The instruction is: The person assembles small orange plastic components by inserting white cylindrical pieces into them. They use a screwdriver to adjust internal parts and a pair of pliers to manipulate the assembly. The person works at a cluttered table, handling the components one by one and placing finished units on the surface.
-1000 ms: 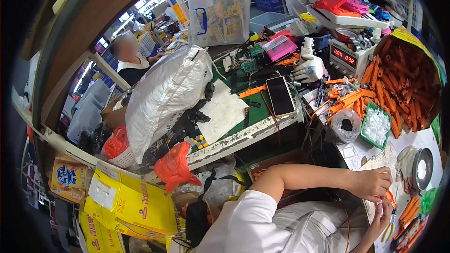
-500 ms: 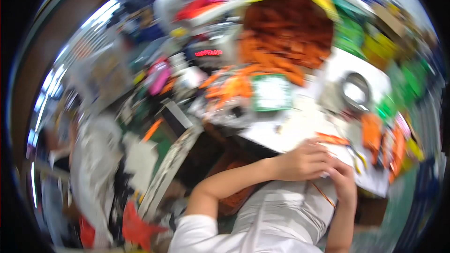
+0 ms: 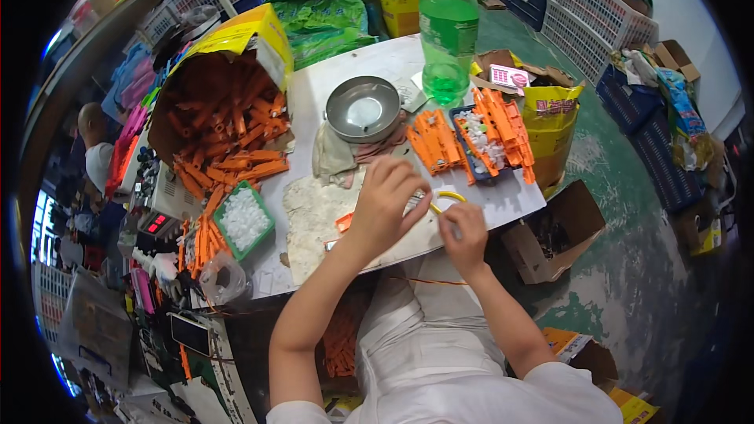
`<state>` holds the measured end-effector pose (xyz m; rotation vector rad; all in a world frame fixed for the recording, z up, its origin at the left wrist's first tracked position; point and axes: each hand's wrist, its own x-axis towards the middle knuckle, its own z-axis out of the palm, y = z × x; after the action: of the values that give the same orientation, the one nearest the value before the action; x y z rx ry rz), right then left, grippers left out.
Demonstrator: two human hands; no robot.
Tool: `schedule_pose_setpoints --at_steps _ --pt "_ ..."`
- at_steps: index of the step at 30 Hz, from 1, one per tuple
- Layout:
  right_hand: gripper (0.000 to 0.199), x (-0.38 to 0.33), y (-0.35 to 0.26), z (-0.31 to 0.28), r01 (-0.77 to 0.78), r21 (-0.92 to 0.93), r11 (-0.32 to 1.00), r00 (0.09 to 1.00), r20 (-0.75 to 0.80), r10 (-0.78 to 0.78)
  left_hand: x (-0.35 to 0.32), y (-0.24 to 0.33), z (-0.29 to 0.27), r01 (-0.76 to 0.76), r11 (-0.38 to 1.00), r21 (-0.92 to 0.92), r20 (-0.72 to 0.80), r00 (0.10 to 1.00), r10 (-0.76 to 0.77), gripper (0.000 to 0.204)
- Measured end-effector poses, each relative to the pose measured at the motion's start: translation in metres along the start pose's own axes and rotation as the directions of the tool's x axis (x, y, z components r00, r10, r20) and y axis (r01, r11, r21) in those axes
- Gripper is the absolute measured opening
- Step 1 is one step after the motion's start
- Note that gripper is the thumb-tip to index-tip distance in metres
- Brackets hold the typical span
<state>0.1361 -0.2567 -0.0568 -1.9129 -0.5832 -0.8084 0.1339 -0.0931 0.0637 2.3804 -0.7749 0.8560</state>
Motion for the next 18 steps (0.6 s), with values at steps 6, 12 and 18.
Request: schedule_pose_setpoints --at_steps 6,12,18 --pt "0.016 -0.003 -0.002 0.003 0.077 0.032 0.997 0.997 -0.02 -0.076 0.064 -0.038 0.061 -0.048 0.988 0.147 -0.004 0.999 0.049 0.011" --pt "0.016 -0.001 0.003 0.004 0.094 0.038 0.995 0.995 -0.025 -0.093 0.106 -0.062 0.113 0.099 0.962 0.254 0.017 0.994 -0.107 0.014" --pt "0.012 -0.006 -0.019 -0.002 -0.49 0.67 0.558 0.821 0.14 0.554 0.119 -0.047 0.131 0.144 0.989 -0.043 -0.353 0.924 -0.15 0.025"
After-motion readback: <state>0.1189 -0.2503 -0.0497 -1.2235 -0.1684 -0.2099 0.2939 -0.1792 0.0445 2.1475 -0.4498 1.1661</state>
